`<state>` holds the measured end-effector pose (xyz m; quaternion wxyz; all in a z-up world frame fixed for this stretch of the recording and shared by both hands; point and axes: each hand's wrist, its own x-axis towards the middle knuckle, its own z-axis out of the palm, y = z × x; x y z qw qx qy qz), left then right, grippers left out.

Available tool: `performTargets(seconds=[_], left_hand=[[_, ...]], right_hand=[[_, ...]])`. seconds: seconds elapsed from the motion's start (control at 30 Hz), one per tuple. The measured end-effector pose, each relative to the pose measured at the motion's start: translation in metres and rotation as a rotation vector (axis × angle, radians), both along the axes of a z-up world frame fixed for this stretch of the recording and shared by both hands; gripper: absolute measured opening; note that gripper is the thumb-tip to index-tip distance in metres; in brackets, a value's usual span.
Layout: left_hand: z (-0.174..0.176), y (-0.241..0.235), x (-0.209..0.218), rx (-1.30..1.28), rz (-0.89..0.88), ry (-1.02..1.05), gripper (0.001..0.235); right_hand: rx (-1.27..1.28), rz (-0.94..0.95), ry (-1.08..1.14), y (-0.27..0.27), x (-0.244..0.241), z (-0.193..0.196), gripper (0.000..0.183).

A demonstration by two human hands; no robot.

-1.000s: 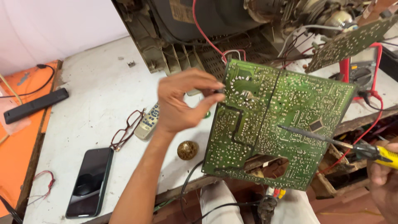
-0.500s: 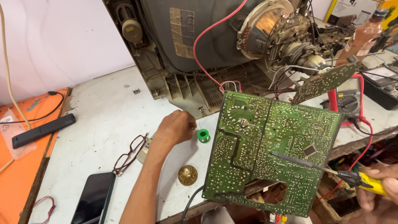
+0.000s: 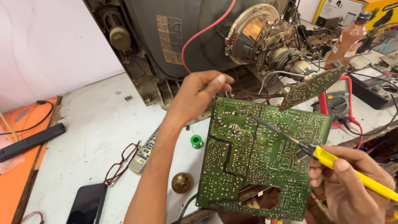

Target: The person holds a green circuit board and uses a soldering iron to reflow solder on multiple connection points. They briefly pick up a small component and place it on the board before continuing to solder various joints across the surface.

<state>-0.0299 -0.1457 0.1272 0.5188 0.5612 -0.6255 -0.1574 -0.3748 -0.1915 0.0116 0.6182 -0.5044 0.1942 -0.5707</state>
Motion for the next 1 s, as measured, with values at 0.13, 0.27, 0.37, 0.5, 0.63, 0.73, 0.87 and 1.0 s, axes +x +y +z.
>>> performTargets(seconds=[0.13, 0.27, 0.37, 0.5, 0.63, 0.73, 0.87, 1.0], left_hand=[[0.011, -0.012, -0.017, 0.179, 0.049, -0.098, 0.03], [0.015, -0.01, -0.022, 0.211, 0.112, -0.219, 0.03], [0.017, -0.008, -0.022, 0.22, 0.125, -0.212, 0.029], [0.016, -0.006, -0.022, 0.232, 0.156, -0.229, 0.027], [0.011, -0.011, -0.019, 0.181, 0.089, -0.23, 0.024], [0.007, -0.012, -0.019, 0.123, 0.036, -0.219, 0.021], [0.006, -0.013, -0.022, 0.127, 0.026, -0.203, 0.018], [0.009, -0.012, -0.025, 0.133, 0.052, -0.222, 0.018]], right_hand=[[-0.117, -0.065, 0.111, 0.0, 0.01, 0.011, 0.029], [-0.229, -0.243, 0.403, 0.007, 0.017, 0.011, 0.024], [-0.306, -0.223, 0.441, 0.009, 0.022, 0.014, 0.026], [-0.418, -0.166, 0.409, 0.012, 0.024, 0.02, 0.028], [-0.449, -0.142, 0.433, 0.013, 0.026, 0.022, 0.026], [-0.456, -0.13, 0.411, 0.014, 0.028, 0.023, 0.025], [-0.432, -0.108, 0.396, 0.015, 0.029, 0.027, 0.025], [-0.437, -0.102, 0.399, 0.017, 0.03, 0.028, 0.025]])
